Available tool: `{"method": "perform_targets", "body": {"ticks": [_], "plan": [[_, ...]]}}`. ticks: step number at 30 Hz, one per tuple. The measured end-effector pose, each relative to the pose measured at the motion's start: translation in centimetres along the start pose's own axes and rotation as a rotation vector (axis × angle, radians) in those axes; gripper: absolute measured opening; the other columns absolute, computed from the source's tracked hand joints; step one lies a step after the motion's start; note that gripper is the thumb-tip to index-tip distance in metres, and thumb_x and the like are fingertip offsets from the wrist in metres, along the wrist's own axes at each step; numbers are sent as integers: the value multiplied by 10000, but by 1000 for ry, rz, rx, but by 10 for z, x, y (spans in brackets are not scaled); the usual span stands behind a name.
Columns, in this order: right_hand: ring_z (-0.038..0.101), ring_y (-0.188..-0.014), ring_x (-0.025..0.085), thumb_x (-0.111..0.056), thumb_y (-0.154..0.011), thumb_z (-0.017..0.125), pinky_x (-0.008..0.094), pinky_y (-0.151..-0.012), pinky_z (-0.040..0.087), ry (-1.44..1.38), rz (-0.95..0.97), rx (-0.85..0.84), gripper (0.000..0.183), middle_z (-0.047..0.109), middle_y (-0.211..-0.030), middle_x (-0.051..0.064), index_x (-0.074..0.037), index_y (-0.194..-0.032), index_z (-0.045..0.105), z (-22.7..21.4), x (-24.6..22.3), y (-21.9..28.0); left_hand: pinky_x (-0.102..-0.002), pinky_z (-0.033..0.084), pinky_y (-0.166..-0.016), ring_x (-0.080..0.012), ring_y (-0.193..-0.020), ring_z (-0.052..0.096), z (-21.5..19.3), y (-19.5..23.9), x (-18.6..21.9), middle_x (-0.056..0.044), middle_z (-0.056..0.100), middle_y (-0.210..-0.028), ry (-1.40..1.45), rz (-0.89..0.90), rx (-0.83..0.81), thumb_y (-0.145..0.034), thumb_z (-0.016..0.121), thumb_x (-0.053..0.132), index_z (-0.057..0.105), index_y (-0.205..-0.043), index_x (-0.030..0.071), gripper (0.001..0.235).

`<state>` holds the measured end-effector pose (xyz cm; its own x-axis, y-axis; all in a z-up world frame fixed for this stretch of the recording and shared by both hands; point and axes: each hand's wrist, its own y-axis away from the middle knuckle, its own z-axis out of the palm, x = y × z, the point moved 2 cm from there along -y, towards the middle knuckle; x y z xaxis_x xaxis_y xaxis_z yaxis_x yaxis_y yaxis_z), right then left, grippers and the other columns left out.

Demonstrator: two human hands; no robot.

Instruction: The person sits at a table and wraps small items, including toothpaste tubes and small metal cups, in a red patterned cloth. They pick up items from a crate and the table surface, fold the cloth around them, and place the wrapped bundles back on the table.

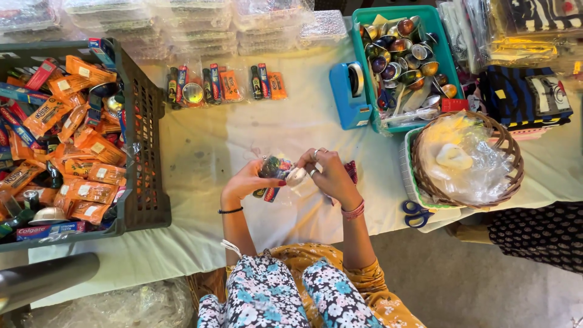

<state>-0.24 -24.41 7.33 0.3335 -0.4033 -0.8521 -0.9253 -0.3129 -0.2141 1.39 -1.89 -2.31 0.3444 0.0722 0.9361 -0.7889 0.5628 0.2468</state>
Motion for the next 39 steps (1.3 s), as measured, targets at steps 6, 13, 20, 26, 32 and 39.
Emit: {"method": "perform_targets", "body": {"ticks": [6, 13, 20, 26, 32, 39], "plan": [[656, -759, 252, 157, -772, 564, 335, -715, 536, 4, 64, -4, 187, 649, -877, 98, 4, -860, 624, -3, -27, -6, -245, 514, -663, -31, -761, 601, -2, -4, -8, 42, 710, -878, -34, -12, 17, -831, 847, 166, 739, -1066, 44, 286], [652, -747, 216, 110, -768, 531, 321, -760, 505, 169, 95, -91, 200, 654, -794, 88, -17, -896, 616, 3, -13, 0, -251, 465, -599, -33, -698, 561, -4, -6, -11, 50, 677, -810, -114, 7, 68, -865, 816, 162, 729, -1052, 43, 238], [687, -870, 192, 47, -802, 660, 418, -976, 408, 244, -69, 140, 255, 755, -922, 47, -57, -1035, 662, 4, -18, -2, -268, 471, -661, -73, -747, 586, -17, -7, -19, -11, 698, -864, -62, 83, 123, -903, 809, 133, 773, -1116, 2, 253], [607, -1119, 151, -124, -858, 771, 340, -1023, 459, -252, 15, 365, 479, 639, -1260, 48, -75, -1285, 558, 2, -2, -7, -298, 564, -944, -140, -1055, 716, -9, 5, 16, -87, 769, -1122, 168, 288, 168, -908, 737, 80, 706, -1204, 0, 308], [667, -1046, 139, -73, -871, 787, 308, -973, 517, -380, 195, 16, 319, 720, -1096, 66, -11, -1159, 668, 39, 59, -1, -344, 569, -958, -185, -1084, 718, -10, -1, 14, -138, 757, -1157, 249, 323, 201, -969, 704, 88, 680, -1246, -18, 297], [689, -959, 108, -31, -980, 681, 264, -897, 558, -524, 263, 33, 93, 748, -1035, 62, 17, -1054, 712, 49, 86, 4, -326, 560, -970, -180, -1081, 707, -15, 0, 11, -153, 751, -1213, 260, 426, 239, -1000, 662, 99, 707, -1211, -1, 238]]}}
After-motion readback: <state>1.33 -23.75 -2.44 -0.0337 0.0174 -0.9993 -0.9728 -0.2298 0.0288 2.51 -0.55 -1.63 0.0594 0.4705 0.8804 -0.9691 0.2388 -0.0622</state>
